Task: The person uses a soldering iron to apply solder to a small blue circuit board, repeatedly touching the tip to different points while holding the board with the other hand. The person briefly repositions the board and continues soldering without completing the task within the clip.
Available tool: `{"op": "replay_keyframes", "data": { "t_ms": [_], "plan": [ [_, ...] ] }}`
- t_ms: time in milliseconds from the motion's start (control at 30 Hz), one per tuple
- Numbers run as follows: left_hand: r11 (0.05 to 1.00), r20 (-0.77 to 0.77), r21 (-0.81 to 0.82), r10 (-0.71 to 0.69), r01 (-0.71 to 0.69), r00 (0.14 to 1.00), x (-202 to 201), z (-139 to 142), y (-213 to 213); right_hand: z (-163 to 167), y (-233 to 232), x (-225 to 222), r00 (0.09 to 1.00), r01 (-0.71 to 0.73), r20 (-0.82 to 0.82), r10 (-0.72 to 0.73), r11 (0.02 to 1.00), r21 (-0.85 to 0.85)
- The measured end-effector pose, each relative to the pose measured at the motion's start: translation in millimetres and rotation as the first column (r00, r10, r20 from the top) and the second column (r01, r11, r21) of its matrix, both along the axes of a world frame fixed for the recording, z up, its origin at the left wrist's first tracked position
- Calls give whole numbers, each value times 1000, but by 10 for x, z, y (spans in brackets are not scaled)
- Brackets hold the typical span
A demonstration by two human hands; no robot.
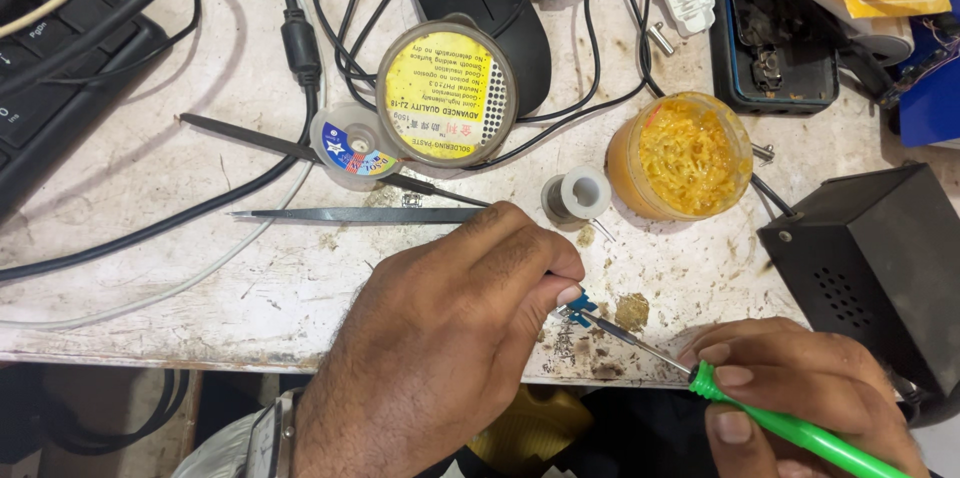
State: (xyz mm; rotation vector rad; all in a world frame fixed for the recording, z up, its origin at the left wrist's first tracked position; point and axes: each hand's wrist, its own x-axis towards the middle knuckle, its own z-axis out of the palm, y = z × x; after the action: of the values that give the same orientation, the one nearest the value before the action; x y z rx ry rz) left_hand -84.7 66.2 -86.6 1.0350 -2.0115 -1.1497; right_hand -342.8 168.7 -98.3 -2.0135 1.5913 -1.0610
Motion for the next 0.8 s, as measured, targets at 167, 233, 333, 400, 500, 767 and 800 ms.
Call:
{"op": "replay_keyframes", "data": {
  "t_ms": [167, 233, 333, 400, 500, 767, 800],
  "plan": [
    [1000, -1, -15, -3, 3, 1000, 6, 3, -8, 13, -3, 11, 1000, 7, 18, -8, 1000, 22],
    [1000, -1, -20, -4, 4, 1000, 9, 4, -7, 13, -3, 19, 1000, 10, 17, -10, 1000, 20],
    [1000, 23, -5, -12, 12, 1000, 1, -19, -14, 0, -17, 22, 1000, 3, 20, -3, 1000, 22],
    [1000, 15, -6, -13, 13, 1000, 5, -25, -11, -6, -29, 10, 1000, -12, 25, 12, 1000, 26],
    [1000, 20, -12, -12, 12, 1000, 8, -28, -8, -12, -39, -17, 999, -33, -9, 33, 999, 19],
    [1000, 41, 6, -18, 18, 999, 12, -28, -10, -24, -28, -9, 1000, -7, -8, 8, 999, 35],
    [1000, 37, -2, -15, 15, 999, 5, -33, -11, -23, -38, -10, 1000, -5, -16, 5, 999, 39]
  ]
}}
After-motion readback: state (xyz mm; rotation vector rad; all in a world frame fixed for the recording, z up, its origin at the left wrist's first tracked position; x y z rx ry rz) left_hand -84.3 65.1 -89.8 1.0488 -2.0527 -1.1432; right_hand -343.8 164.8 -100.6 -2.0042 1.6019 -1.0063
